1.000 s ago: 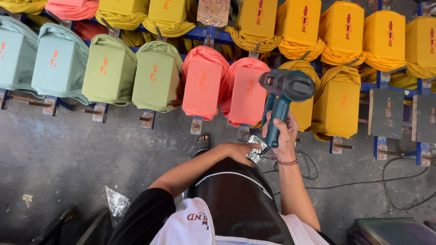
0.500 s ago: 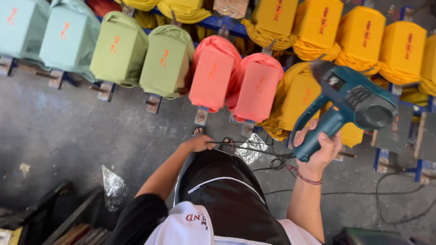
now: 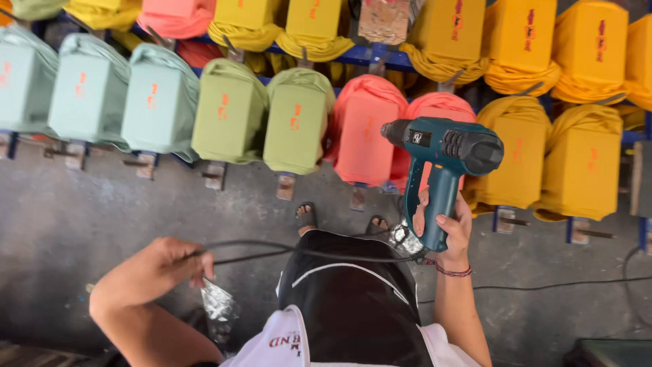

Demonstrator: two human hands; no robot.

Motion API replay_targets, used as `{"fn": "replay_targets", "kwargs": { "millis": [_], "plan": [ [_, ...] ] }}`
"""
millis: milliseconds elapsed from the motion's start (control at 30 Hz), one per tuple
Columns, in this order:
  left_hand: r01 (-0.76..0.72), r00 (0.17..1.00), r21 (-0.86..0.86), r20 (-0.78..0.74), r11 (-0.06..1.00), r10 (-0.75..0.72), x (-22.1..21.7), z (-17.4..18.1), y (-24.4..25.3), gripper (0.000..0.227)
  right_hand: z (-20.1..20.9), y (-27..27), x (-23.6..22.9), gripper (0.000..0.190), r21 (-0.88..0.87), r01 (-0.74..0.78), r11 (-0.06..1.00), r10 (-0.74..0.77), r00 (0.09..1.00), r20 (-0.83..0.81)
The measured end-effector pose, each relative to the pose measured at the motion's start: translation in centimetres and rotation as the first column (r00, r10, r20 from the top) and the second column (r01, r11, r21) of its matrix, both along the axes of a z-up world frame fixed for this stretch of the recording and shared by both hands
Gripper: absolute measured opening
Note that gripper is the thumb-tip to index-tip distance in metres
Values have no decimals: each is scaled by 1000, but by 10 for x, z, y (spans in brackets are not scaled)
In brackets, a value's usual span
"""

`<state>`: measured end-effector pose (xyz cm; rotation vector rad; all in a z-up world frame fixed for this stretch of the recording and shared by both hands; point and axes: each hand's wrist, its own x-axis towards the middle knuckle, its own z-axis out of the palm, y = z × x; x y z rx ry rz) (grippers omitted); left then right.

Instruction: The person uses a heat gun to apply heat to the top surface of multiple fabric-covered rectangular blocks arranged in rows. They move sequentially from one block to the next, holding the heat gun in one hand and occasionally touching the fabric with the other.

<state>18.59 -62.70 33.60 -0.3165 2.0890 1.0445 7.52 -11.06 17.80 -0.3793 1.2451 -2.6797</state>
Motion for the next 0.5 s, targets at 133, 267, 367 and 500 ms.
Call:
{"fn": "replay_targets", "kwargs": {
  "millis": [133,267,367,500],
  "plan": [
    [137,991,25,2,990,-137,-29,-2,-19,42,-8,-44,-3,63,13,43,999,-43,999,-32],
    [140,990,124,-5,982,-140,-38,-27,-28,43,-6,-51,10,62,48,101,994,-103,994,43],
    [34,999,6,-26,999,-33,-13,-7,-69,45,-4,-54,15,62,38,117,992,-120,989,82],
    [115,992,27,-47,993,-113,-37,-12,-50,41,-22,-49,6,61,-45,89,995,-84,991,100]
  ]
}}
